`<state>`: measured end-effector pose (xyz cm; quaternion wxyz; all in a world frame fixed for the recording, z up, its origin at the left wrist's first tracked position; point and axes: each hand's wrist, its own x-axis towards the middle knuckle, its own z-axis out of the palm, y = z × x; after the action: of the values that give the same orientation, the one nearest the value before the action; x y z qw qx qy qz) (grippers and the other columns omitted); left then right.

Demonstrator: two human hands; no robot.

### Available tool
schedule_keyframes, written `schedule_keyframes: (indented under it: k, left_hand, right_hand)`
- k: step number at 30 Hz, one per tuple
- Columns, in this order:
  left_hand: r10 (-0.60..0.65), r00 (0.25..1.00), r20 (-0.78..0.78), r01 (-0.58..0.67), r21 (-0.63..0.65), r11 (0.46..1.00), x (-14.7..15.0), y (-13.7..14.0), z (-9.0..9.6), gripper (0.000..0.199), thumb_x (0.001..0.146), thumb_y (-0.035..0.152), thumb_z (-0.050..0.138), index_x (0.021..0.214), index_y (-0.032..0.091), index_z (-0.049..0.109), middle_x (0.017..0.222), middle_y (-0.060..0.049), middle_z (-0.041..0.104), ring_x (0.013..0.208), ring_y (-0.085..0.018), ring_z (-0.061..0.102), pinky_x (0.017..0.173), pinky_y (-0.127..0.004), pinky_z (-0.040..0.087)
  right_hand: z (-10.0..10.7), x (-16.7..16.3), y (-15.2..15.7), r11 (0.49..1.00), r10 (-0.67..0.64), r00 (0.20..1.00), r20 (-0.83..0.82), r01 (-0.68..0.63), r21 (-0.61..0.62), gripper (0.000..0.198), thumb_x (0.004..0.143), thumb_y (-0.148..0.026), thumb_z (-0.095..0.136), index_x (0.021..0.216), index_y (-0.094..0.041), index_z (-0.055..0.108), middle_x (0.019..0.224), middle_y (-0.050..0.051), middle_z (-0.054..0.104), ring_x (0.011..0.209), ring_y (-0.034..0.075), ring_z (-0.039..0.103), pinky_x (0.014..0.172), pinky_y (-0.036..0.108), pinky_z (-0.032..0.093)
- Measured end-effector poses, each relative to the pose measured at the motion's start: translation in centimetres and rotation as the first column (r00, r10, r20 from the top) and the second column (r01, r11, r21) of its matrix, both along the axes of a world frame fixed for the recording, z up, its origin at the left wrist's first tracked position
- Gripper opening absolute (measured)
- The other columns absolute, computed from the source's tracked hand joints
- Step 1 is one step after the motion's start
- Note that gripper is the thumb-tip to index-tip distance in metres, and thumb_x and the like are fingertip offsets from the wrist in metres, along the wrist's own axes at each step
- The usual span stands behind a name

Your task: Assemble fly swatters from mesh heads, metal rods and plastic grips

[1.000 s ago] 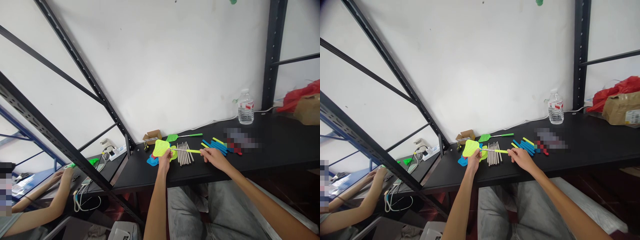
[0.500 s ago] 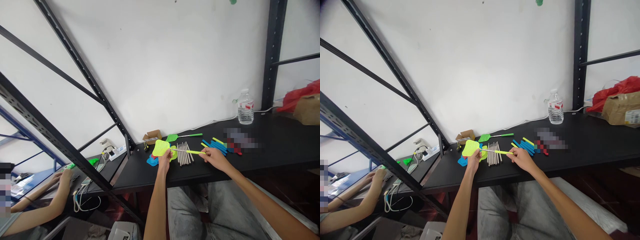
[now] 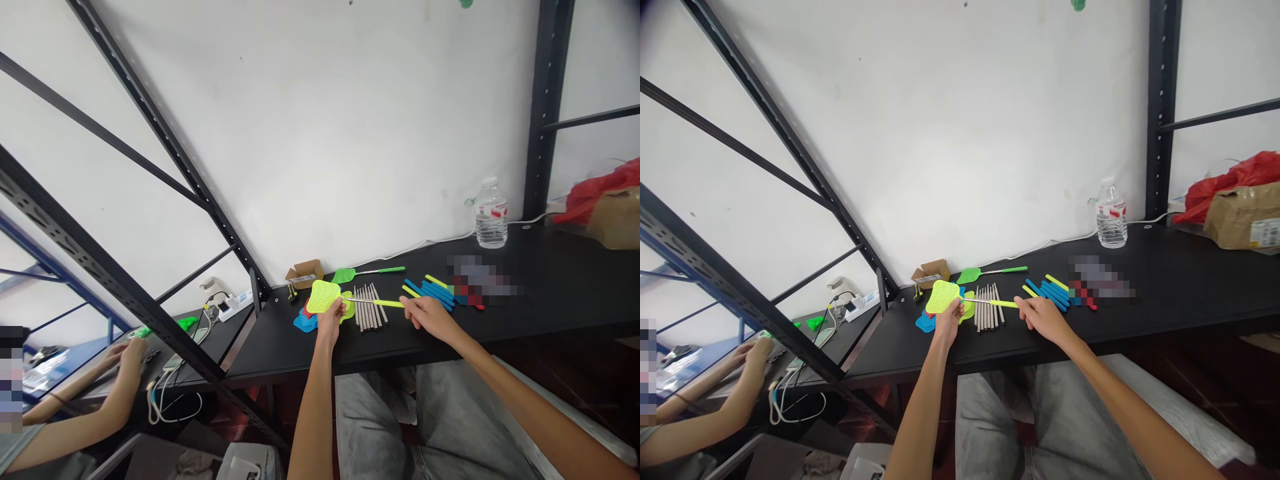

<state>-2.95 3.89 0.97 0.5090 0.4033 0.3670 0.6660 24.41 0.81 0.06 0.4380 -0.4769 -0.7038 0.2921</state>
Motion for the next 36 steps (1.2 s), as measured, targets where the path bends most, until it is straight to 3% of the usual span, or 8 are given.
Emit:
schedule_keyframes:
  k: [4, 8, 14, 20, 26, 36]
  left_hand:
    - [0.017, 1.0, 0.01, -0.017, -0.012, 1.0, 0.0, 0.1, -0.1, 0.039, 0.06, 0.031, 0.086, 0.086, 0.009, 0.067, 0.069, -0.003, 0.063, 0.062, -0.01, 0.059, 0.057, -0.022, 0.046]
    - [0.024, 1.0, 0.01, -0.024, -0.017, 1.0, 0.0, 0.1, -0.2, 0.038, 0.06, 0.031, 0.086, 0.085, 0.009, 0.067, 0.067, -0.002, 0.063, 0.061, -0.01, 0.059, 0.057, -0.022, 0.046]
    - [0.025, 1.0, 0.01, -0.024, -0.008, 1.0, 0.1, 0.1, -0.1, 0.039, 0.059, 0.031, 0.086, 0.085, 0.01, 0.066, 0.068, -0.002, 0.063, 0.061, -0.01, 0.059, 0.057, -0.022, 0.045]
    - [0.008, 1.0, 0.001, -0.008, 0.013, 1.0, 0.1, -0.1, 0.1, 0.037, 0.062, 0.03, 0.085, 0.086, 0.01, 0.065, 0.069, -0.002, 0.062, 0.061, -0.01, 0.058, 0.057, -0.022, 0.044]
    - [-0.007, 1.0, -0.027, 0.008, 0.019, 1.0, 0.1, 0.0, -0.2, 0.039, 0.062, 0.032, 0.084, 0.088, 0.011, 0.064, 0.068, -0.001, 0.061, 0.061, -0.011, 0.058, 0.057, -0.023, 0.044]
    - [-0.001, 0.999, -0.037, 0.002, 0.031, 1.0, 0.4, -0.1, -0.2, 0.039, 0.062, 0.036, 0.083, 0.087, 0.014, 0.062, 0.065, 0.002, 0.059, 0.056, -0.009, 0.055, 0.053, -0.022, 0.042]
  right_hand:
    - [-0.5, 0.0, 0.5, 0.999, 0.01, 1.0, 0.002, -0.01, 0.047, 0.042, 0.091, -0.055, 0.042, 0.081, -0.021, 0.064, 0.057, -0.001, 0.063, 0.056, 0.018, 0.059, 0.059, 0.029, 0.039]
    - [-1.3, 0.1, 1.1, 0.999, 0.01, 0.999, -0.052, -0.007, 0.054, 0.032, 0.083, -0.049, 0.058, 0.102, -0.022, 0.057, 0.07, -0.001, 0.067, 0.062, 0.019, 0.062, 0.061, 0.029, 0.042]
    - [-1.1, 0.3, 0.9, 0.995, 0.091, 0.994, -0.068, -0.087, 0.054, 0.026, 0.087, -0.046, 0.054, 0.088, -0.021, 0.057, 0.073, 0.002, 0.07, 0.068, 0.019, 0.065, 0.066, 0.029, 0.043]
    - [-0.7, 0.2, 0.8, 0.999, 0.034, 0.999, 0.025, -0.035, 0.04, 0.033, 0.088, -0.05, 0.049, 0.085, -0.02, 0.062, 0.064, 0.001, 0.068, 0.056, 0.017, 0.059, 0.056, 0.028, 0.037]
    - [-0.3, 0.2, 0.3, 0.995, 0.009, 0.988, 0.153, -0.025, 0.101, 0.04, 0.093, -0.046, 0.042, 0.067, -0.021, 0.058, 0.055, 0.0, 0.064, 0.051, 0.016, 0.056, 0.055, 0.028, 0.034]
    - [-0.2, 0.2, 0.1, 0.996, 0.049, 0.979, 0.199, -0.063, 0.064, 0.047, 0.094, -0.053, 0.035, 0.067, -0.022, 0.057, 0.049, 0.0, 0.061, 0.052, 0.018, 0.059, 0.057, 0.029, 0.037]
